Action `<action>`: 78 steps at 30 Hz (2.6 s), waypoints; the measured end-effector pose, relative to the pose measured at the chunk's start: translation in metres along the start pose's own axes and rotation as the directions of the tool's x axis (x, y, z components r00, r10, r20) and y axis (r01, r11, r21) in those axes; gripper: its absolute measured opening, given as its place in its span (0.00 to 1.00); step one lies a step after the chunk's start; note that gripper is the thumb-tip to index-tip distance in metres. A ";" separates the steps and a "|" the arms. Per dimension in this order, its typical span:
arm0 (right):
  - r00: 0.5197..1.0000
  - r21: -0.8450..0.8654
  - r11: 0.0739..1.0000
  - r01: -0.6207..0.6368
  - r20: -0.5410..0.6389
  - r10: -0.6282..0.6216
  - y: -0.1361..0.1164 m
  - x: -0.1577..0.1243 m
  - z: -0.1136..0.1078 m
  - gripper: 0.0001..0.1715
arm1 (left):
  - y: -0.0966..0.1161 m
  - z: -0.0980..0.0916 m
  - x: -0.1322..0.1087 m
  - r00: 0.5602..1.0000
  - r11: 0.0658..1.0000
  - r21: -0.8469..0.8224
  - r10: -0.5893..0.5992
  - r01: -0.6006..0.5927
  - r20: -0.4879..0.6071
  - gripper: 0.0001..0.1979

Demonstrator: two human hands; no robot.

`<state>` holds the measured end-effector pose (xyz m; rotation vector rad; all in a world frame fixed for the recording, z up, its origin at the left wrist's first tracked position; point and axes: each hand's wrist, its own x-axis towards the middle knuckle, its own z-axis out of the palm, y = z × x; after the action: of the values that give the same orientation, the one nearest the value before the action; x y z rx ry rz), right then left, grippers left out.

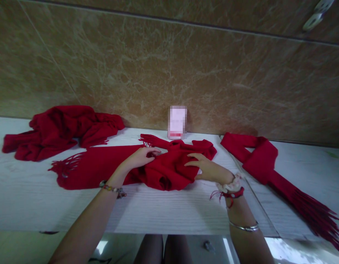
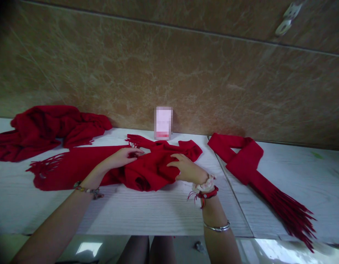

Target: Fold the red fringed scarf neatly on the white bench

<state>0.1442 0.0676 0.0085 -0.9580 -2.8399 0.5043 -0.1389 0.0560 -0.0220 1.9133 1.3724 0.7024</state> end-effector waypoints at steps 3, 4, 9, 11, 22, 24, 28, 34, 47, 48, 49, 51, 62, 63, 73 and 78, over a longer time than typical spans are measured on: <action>0.999 -0.052 0.999 -0.012 -0.040 0.010 0.000 0.000 0.002 0.29 | 0.003 0.002 0.001 0.999 0.999 0.034 0.025 -0.024 -0.042 0.18; 0.999 -0.066 0.998 -0.021 -0.049 0.018 0.000 -0.001 0.002 0.32 | 0.004 0.004 0.002 0.998 0.999 0.033 0.032 -0.030 -0.056 0.16; 0.994 -0.136 0.984 -0.111 -0.023 0.109 -0.002 -0.002 0.002 0.39 | 0.009 0.010 0.004 0.998 1.000 0.011 0.019 -0.018 -0.066 0.15; 0.993 -0.179 0.977 -0.119 -0.042 0.114 -0.003 -0.001 0.001 0.34 | 0.011 0.011 0.003 0.998 1.000 0.015 0.006 -0.005 -0.058 0.14; 0.965 -0.424 0.867 -0.262 -0.111 0.237 -0.006 0.001 0.002 0.24 | 0.010 0.007 0.006 0.979 1.000 0.014 0.004 -0.002 -0.202 0.10; 0.964 -0.450 0.853 -0.265 -0.112 0.240 -0.008 0.002 0.004 0.19 | 0.010 0.007 0.006 0.980 1.000 0.003 -0.025 0.027 -0.198 0.10; 0.976 -0.382 0.903 -0.199 -0.162 0.146 -0.006 0.006 0.000 0.12 | 0.007 0.004 0.006 0.965 0.996 -0.018 -0.089 0.087 -0.246 0.10; 0.758 -0.020 1.000 -0.019 -0.652 0.002 0.005 -0.001 -0.015 0.12 | -0.002 -0.014 0.003 0.828 0.971 -0.199 -0.217 0.131 -0.517 0.10; 0.992 0.281 0.959 0.047 0.098 -0.077 0.004 -0.005 -0.018 0.14 | 0.003 -0.014 -0.007 0.938 0.919 -0.295 -0.314 0.262 -0.146 0.15; 0.997 0.244 0.970 0.025 0.064 -0.042 0.004 -0.004 -0.016 0.14 | 0.002 -0.014 -0.005 0.961 0.949 -0.242 -0.240 0.202 -0.141 0.13; 0.999 0.200 0.980 0.001 0.032 -0.007 0.004 -0.002 -0.015 0.14 | 0.002 -0.013 -0.005 0.982 0.970 -0.201 -0.161 0.139 -0.102 0.12; 0.998 0.094 0.994 -0.062 -0.010 0.063 0.004 0.001 -0.012 0.11 | 0.004 -0.012 -0.005 0.998 0.987 -0.152 -0.037 0.044 0.047 0.15; 0.830 -0.317 0.767 -0.558 -0.212 0.516 0.000 -0.010 0.000 0.20 | 0.016 -0.001 -0.003 0.991 0.987 -0.152 -0.023 0.043 0.130 0.16; 0.839 -0.327 0.773 -0.544 -0.184 0.512 0.001 -0.011 0.002 0.20 | 0.016 0.000 -0.002 0.993 0.982 -0.176 -0.046 0.064 0.105 0.14; 0.826 -0.137 0.876 -0.462 -0.426 0.369 -0.008 0.001 -0.007 0.09 | 0.019 0.007 -0.002 0.977 0.979 -0.169 -0.080 0.115 0.200 0.09; 0.749 -0.011 0.939 -0.344 -0.607 0.268 -0.009 0.003 -0.011 0.09 | 0.020 0.006 -0.003 0.983 0.987 -0.133 -0.070 0.093 0.170 0.13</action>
<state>0.1393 0.0656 0.0215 -1.3359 -2.1641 0.0185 -0.1234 0.0475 -0.0104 1.7529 1.2567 0.5722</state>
